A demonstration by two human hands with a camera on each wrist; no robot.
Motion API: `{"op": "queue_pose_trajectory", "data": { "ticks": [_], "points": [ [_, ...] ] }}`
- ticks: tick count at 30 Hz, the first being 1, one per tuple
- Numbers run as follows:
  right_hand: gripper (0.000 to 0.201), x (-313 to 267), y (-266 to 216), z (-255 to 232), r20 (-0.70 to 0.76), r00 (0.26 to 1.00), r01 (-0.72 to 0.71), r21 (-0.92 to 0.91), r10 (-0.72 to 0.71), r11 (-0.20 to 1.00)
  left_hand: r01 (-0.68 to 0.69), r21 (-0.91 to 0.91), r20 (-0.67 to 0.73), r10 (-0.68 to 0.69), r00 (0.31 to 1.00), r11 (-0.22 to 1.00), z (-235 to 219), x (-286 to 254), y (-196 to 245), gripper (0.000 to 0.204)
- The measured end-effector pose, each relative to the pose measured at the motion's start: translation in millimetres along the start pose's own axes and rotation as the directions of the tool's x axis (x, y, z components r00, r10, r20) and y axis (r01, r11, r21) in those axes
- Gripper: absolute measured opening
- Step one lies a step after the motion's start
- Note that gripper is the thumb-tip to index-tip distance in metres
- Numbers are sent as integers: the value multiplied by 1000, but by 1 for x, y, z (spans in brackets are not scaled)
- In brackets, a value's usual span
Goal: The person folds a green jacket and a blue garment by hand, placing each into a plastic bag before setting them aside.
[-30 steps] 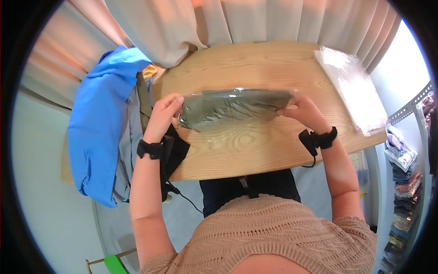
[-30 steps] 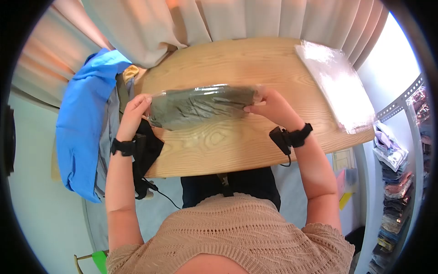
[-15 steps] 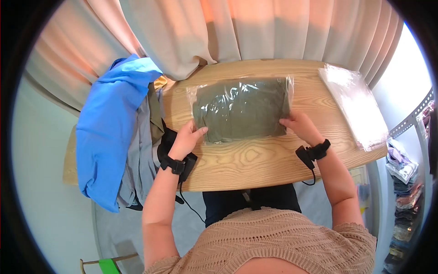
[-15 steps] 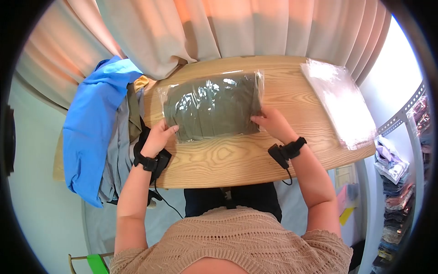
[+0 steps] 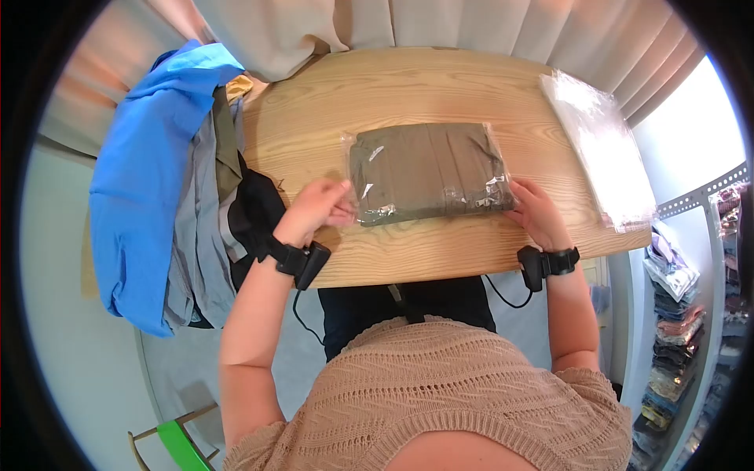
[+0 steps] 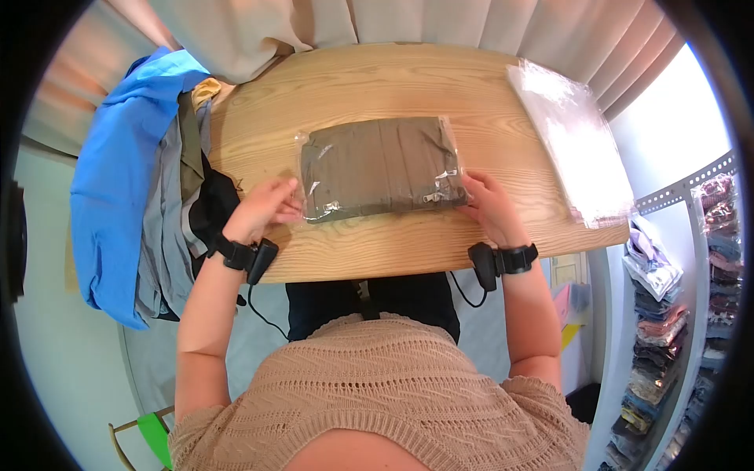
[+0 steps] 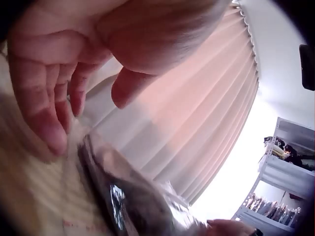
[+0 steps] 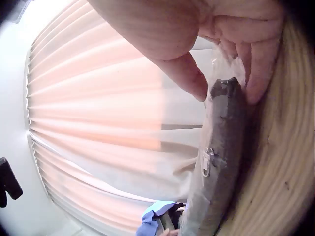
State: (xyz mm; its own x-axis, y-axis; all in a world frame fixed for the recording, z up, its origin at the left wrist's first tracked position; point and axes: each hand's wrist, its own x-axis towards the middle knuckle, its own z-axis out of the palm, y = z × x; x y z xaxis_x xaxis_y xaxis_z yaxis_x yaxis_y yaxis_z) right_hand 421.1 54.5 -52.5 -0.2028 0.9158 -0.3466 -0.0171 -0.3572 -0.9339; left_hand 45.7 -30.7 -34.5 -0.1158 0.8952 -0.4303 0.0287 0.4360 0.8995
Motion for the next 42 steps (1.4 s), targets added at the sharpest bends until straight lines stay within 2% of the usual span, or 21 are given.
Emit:
{"op": "queue_pose_trajectory", "data": {
  "ticks": [2,5,6,9,15,17,21,23,25,26,28,29,31,33,35,36,37,38,39,41,42],
  "points": [
    [41,-6,2,2,20,1000,9,52,-10,999,-96,112,-167,114,979,989,-9,4,11,32],
    [40,-13,6,10,-29,997,75,53,-74,996,-123,8,-166,123,978,992,-32,35,22,30],
    [41,-16,5,14,-69,994,88,45,-84,995,-94,-87,-145,81,986,992,-34,44,26,28],
    [40,-15,11,16,-112,985,138,25,-134,990,-25,-117,-180,4,984,993,-33,75,28,25],
    [38,-11,19,22,-177,948,256,-70,-264,964,-9,2,-209,9,978,1000,-18,118,29,22],
    [38,-8,23,22,-191,938,278,-77,-288,957,-13,131,-174,36,984,991,-16,121,33,22],
    [42,-11,24,20,-207,939,263,-80,-274,962,-7,118,-148,25,989,993,-17,128,30,21],
    [43,-15,18,20,-207,940,264,-58,-270,963,0,39,-146,6,989,999,-21,130,27,22],
    [42,-18,8,18,-178,966,156,-172,-186,973,-44,87,-145,57,988,995,-22,132,22,23],
    [42,-16,2,14,-186,965,155,-172,-187,973,-34,88,-132,45,990,996,-24,133,20,23],
    [42,-9,-12,3,-46,999,13,-93,-18,996,-5,52,-117,11,993,999,-23,126,26,25],
    [42,-7,-19,1,-54,998,12,-92,-17,996,-4,54,-109,10,994,999,-22,123,28,25],
    [41,-5,-31,-1,-3,998,-67,-302,69,951,8,-29,-114,-11,993,1000,-22,119,29,27],
    [39,-8,-25,0,7,998,-55,-339,61,939,-3,-7,-85,2,996,1000,-22,117,29,26],
    [36,-12,-13,0,123,988,-108,87,97,990,-13,10,-64,13,998,1000,-24,115,27,25],
    [36,-15,-4,3,129,986,-114,82,103,990,-43,5,-44,43,998,999,-24,114,26,25],
    [36,-19,6,8,142,985,-146,425,94,893,-72,-3,-26,72,997,997,-24,114,23,26],
    [36,-24,13,12,148,985,-167,712,86,682,-61,-15,-33,61,998,998,-25,115,21,26],
    [36,-31,18,18,154,983,-181,703,102,688,-65,-11,-30,64,997,998,-26,118,20,26],
    [32,-43,23,32,47,998,-67,822,49,565,-56,-16,-31,56,998,998,-26,117,19,26],
    [30,-51,15,37,65,992,-118,779,108,616,-44,-11,-41,43,998,999,-25,117,20,26]
  ]
}}
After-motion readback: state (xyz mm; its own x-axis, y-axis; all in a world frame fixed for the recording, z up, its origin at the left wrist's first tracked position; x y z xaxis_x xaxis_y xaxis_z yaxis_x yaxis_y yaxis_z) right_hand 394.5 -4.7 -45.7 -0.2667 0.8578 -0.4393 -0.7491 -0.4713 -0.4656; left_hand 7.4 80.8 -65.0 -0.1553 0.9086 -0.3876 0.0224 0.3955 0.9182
